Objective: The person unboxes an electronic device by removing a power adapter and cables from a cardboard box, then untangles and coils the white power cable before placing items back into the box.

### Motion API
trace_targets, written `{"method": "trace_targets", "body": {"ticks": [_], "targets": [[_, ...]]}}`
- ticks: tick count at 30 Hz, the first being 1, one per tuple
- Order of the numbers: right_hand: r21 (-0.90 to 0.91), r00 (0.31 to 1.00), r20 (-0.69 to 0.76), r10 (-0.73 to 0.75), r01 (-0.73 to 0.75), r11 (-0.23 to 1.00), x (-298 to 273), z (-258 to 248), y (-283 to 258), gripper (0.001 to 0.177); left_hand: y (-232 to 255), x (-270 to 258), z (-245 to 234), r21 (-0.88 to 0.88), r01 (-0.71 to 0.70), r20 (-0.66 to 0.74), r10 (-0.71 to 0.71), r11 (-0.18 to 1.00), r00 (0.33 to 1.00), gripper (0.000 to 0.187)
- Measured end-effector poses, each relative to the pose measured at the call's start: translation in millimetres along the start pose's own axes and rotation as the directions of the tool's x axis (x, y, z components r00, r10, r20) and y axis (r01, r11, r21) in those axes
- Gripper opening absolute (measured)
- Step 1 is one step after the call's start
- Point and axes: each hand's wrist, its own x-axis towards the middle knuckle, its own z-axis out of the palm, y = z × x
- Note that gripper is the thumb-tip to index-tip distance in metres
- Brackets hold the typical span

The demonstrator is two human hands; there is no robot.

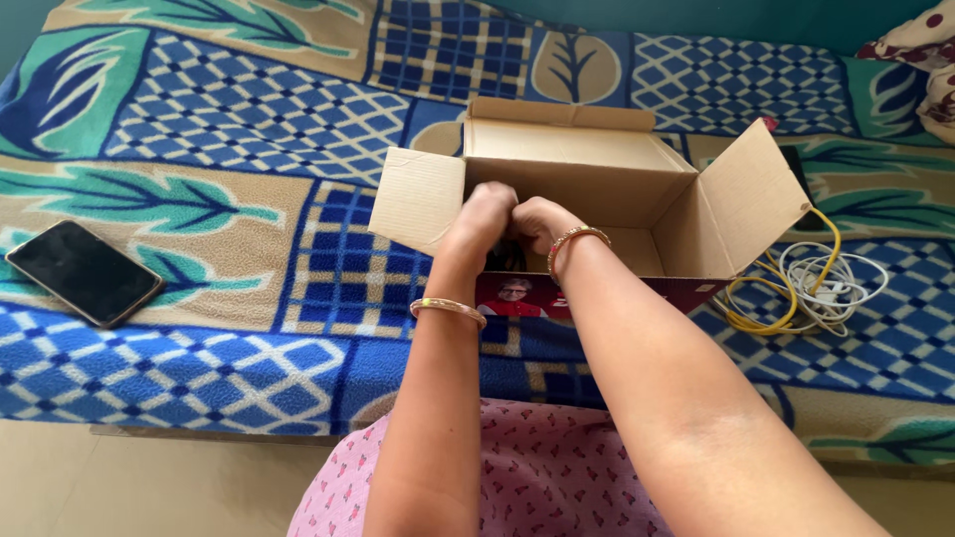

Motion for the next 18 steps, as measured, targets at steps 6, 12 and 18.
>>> {"method": "trace_targets", "body": {"ticks": [6,12,18], "targets": [[-0.235,0.971,-0.219,-0.097,0.044,0.971,7.1,-1.7,14.3,0.016,-42.9,39.0,6.0,0.679,-0.201,0.161,0.123,0.706,0.979,0.048],[-0.674,0.951,-0.294,-0.094,-0.136,0.726,-19.0,20.6,-13.3,0.019,2.7,-11.1,5.2,0.002,0.185,-0.081,-0.184,0.983,0.979,0.058],[-0.255,0.978,-0.198,-0.064,0.012,0.967,-20.2,7.5,11.7,0.022,10.6,-20.0,4.0,0.354,0.113,-0.065,-0.096,0.928,0.993,0.059]]}}
